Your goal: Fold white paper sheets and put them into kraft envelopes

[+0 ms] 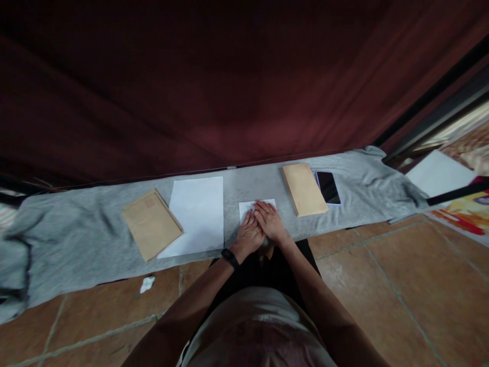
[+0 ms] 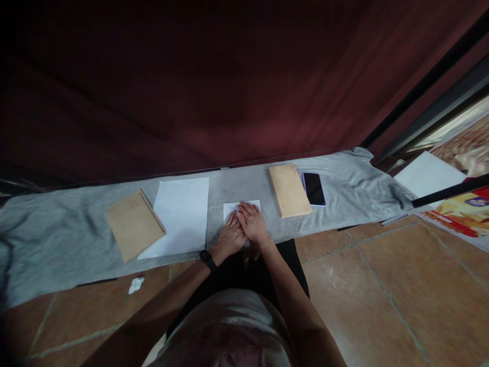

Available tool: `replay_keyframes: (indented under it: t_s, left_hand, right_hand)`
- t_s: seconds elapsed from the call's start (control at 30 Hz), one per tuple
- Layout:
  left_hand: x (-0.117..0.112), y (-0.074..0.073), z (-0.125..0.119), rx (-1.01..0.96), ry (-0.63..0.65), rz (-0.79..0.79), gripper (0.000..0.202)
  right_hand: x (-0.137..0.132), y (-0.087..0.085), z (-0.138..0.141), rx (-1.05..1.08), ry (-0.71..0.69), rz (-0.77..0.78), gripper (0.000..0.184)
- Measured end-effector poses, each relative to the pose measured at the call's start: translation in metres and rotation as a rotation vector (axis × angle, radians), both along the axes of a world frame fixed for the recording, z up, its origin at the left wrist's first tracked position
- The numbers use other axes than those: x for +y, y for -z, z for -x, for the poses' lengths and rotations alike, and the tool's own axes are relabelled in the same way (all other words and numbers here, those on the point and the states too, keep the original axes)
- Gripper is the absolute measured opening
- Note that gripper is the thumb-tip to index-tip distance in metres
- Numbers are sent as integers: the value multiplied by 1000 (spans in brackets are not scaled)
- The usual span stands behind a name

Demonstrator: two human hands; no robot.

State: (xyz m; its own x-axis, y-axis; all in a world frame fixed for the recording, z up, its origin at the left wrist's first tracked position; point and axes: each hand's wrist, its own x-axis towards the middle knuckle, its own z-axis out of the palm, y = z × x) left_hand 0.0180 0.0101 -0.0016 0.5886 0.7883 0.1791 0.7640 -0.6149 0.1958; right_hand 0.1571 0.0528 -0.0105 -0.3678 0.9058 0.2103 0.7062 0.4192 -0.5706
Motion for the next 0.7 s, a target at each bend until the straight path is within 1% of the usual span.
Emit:
replay_keyframes:
  t_s: [0.13, 0.3, 0.43, 0.7]
  left_hand:
    - [-2, -1, 1, 59, -7, -11, 49]
    - [-7, 6, 2, 99, -44, -38, 52]
    - [-10, 8, 3, 91, -115, -20, 55]
    - [-19, 3, 12, 104, -266, -13, 61]
  right_hand:
    - [0, -2, -1, -45, 8, -2, 45]
    - [0, -3, -1, -113, 7, 2, 47]
    - [-1, -5, 0, -154, 11, -7, 48]
    - [-7, -1, -9, -274, 77, -37, 50]
